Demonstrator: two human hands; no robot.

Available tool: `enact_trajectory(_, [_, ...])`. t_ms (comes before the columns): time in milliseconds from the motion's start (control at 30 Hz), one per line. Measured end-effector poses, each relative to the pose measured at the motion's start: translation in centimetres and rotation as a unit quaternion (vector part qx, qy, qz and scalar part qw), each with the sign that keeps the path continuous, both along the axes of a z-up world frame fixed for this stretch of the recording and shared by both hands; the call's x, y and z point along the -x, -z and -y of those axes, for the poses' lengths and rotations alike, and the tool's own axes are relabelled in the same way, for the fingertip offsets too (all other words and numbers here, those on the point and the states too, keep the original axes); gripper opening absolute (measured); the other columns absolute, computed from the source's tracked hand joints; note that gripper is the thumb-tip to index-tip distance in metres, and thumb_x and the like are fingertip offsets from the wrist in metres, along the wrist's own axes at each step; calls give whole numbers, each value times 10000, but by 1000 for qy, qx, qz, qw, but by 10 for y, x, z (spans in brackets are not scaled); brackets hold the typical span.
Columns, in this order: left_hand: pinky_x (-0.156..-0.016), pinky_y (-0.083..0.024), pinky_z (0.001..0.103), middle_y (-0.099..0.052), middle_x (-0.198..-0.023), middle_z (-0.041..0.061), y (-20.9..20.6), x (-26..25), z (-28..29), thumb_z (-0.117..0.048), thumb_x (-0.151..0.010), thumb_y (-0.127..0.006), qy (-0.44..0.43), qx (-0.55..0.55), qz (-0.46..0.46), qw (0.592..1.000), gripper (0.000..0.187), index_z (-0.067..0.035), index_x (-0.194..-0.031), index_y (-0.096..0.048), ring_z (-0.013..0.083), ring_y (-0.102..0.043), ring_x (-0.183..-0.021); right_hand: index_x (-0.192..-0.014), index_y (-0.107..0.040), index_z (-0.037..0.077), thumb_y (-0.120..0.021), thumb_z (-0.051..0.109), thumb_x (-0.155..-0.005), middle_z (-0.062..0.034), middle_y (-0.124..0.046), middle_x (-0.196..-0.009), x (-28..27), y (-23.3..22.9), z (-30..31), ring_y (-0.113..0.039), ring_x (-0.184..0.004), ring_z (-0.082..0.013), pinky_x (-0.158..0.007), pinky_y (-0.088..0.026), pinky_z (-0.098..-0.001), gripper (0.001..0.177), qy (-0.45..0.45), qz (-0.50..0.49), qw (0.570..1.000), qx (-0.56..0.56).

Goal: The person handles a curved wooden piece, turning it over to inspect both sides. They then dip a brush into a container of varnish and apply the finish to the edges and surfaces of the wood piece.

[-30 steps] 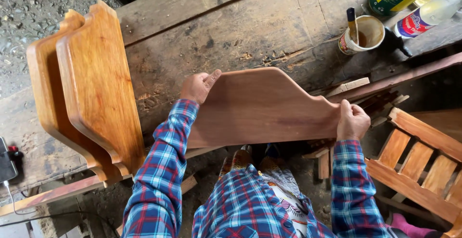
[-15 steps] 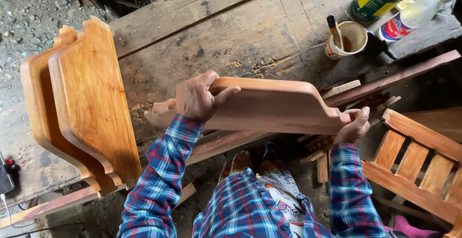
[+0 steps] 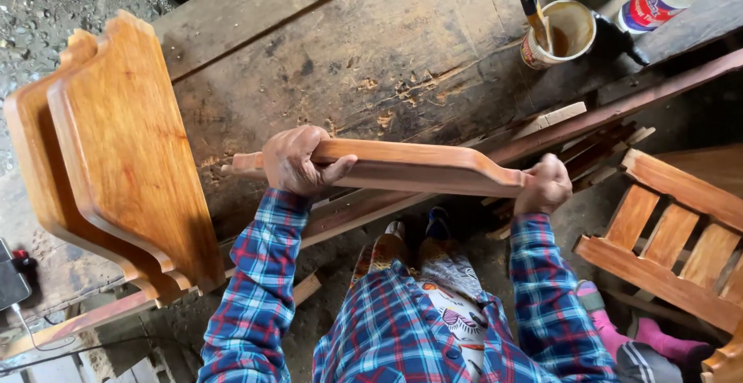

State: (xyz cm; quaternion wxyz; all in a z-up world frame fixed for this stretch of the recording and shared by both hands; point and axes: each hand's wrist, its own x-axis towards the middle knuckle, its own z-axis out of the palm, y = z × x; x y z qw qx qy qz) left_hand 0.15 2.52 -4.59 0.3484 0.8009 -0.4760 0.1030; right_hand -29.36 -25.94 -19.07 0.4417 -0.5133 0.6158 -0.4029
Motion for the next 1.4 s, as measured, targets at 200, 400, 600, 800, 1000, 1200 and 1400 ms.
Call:
enact_trajectory(200, [-629, -542, 357, -546, -647, 28, -3, 4, -2, -743, -880, -593, -35, -13, 30, 999, 553, -196, -799, -586, 271, -636, -598, -933, -740, 104, -664, 125, -999, -92, -686, -908, -62, -94, -37, -636, -923, -291, -917, -460, -380, 102, -261, 17, 919, 295])
enact_trajectory(400, [-646, -531, 271, -532, -664, -69, 51, -13, -41, -856, -831, -489, -124, -36, 23, 991, 564, -310, -825, -629, 175, -596, -589, -1164, -681, 34, -530, 355, -1010, -152, -701, -1074, -95, -149, -69, -671, -1002, -374, -924, -501, -468, 387, -417, 35, 847, 327])
enact_trajectory(600, [-611, -545, 342, -496, -635, -7, 51, -10, -39, -757, -914, -400, -139, 4, 7, 990, 569, -263, -804, -659, 249, -603, -598, -1362, -586, 64, -873, 418, -725, -151, -676, -1266, -63, -132, -32, -594, -1239, -349, -1168, -270, -547, 784, -508, -168, 775, 337])
enact_trajectory(800, [-561, -467, 370, -473, -592, 11, 19, 11, -30, -681, -949, -372, -107, 45, 2, 993, 555, -226, -742, -613, 256, -528, -532, -1230, -680, 124, -895, 349, -583, -92, -694, -1083, -11, -92, 19, -674, -1082, -306, -1007, -504, -455, 717, -528, -260, 673, 449])
enact_trajectory(1000, [-539, -309, 422, -455, -592, 95, -24, 48, -22, -488, -1030, -329, -38, 115, -3, 993, 578, -53, -682, -483, 288, -423, -509, -992, -714, 69, -812, 119, -784, -105, -699, -932, 12, -89, 10, -650, -829, -302, -806, -518, -398, 234, -554, -207, 727, 349])
enact_trajectory(1200, [-586, -376, 397, -543, -628, 115, -34, 31, -9, -430, -1075, -275, -59, 194, 5, 979, 618, -27, -684, -532, 294, -496, -550, -1039, -754, 28, -756, 5, -825, -105, -750, -1047, -10, -87, 11, -690, -946, -329, -895, -544, -454, 215, -476, -161, 753, 424])
enact_trajectory(1400, [-884, -463, 387, -645, -724, 78, -27, 22, 3, -462, -1076, -284, -151, 259, -159, 941, 618, -68, -701, -578, 239, -621, -730, -1019, -782, 52, -646, -108, -708, -135, -704, -996, -35, -79, 1, -648, -900, -340, -849, -522, -431, 376, -409, -142, 784, 445])
